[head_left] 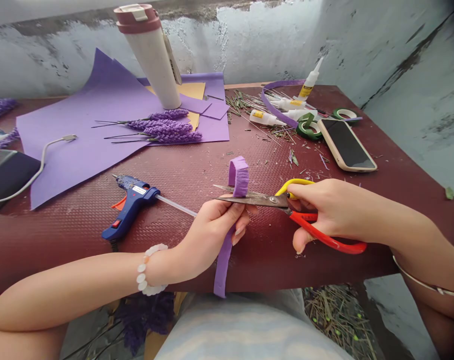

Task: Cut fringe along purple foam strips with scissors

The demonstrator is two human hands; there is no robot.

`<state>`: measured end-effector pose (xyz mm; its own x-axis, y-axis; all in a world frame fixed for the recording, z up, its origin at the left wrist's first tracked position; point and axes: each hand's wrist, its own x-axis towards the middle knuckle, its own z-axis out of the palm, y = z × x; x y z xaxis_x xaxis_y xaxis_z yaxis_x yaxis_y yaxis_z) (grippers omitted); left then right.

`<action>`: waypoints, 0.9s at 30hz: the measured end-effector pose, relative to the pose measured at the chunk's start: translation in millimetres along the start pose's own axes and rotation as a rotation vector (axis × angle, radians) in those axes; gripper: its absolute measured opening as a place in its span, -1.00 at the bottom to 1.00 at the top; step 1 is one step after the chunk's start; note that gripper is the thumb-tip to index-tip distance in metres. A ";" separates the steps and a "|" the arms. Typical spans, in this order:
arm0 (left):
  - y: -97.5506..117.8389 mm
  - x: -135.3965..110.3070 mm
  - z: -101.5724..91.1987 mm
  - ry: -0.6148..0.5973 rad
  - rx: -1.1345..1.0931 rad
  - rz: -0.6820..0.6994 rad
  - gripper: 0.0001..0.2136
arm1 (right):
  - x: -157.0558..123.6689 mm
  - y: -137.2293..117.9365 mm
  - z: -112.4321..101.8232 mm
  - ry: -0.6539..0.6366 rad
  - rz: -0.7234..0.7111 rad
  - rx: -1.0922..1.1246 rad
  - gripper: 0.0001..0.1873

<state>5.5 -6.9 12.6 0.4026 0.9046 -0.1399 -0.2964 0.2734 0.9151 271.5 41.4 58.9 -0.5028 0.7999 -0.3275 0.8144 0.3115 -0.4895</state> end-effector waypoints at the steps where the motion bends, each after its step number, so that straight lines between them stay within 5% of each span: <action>1: -0.1 0.0 0.1 0.003 0.002 -0.003 -0.61 | 0.3 0.6 -0.4 -0.003 -0.006 0.014 -0.17; 8: 1.4 -3.0 -0.6 -0.009 0.017 0.003 -0.65 | -1.4 8.7 -2.8 -0.063 -0.029 0.080 -0.25; 13: -2.2 -5.4 -3.7 -0.060 -0.032 0.044 -0.62 | 0.2 22.8 -4.3 -0.273 -0.061 0.278 -0.41; 18: 0.4 -6.8 -4.5 -0.095 -0.057 0.013 -0.58 | 4.0 31.4 -8.4 -0.358 -0.143 0.373 -0.26; 21: 6.1 -8.2 -2.6 -0.094 -0.058 -0.008 -0.57 | 1.2 24.0 -12.6 -0.347 -0.160 0.383 -0.25; 24: 10.0 -10.1 -0.2 -0.095 -0.055 -0.053 -0.57 | -2.9 7.6 -17.7 -0.359 -0.016 0.293 -0.50; 27: 10.8 -11.0 1.2 -0.115 -0.055 -0.078 -0.55 | -4.1 -6.0 -20.5 -0.350 0.015 0.252 -0.53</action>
<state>-1.1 -14.3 24.6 0.5220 0.8374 -0.1621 -0.3063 0.3614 0.8806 274.7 46.8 79.7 -0.5949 0.5675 -0.5692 0.7480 0.1316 -0.6506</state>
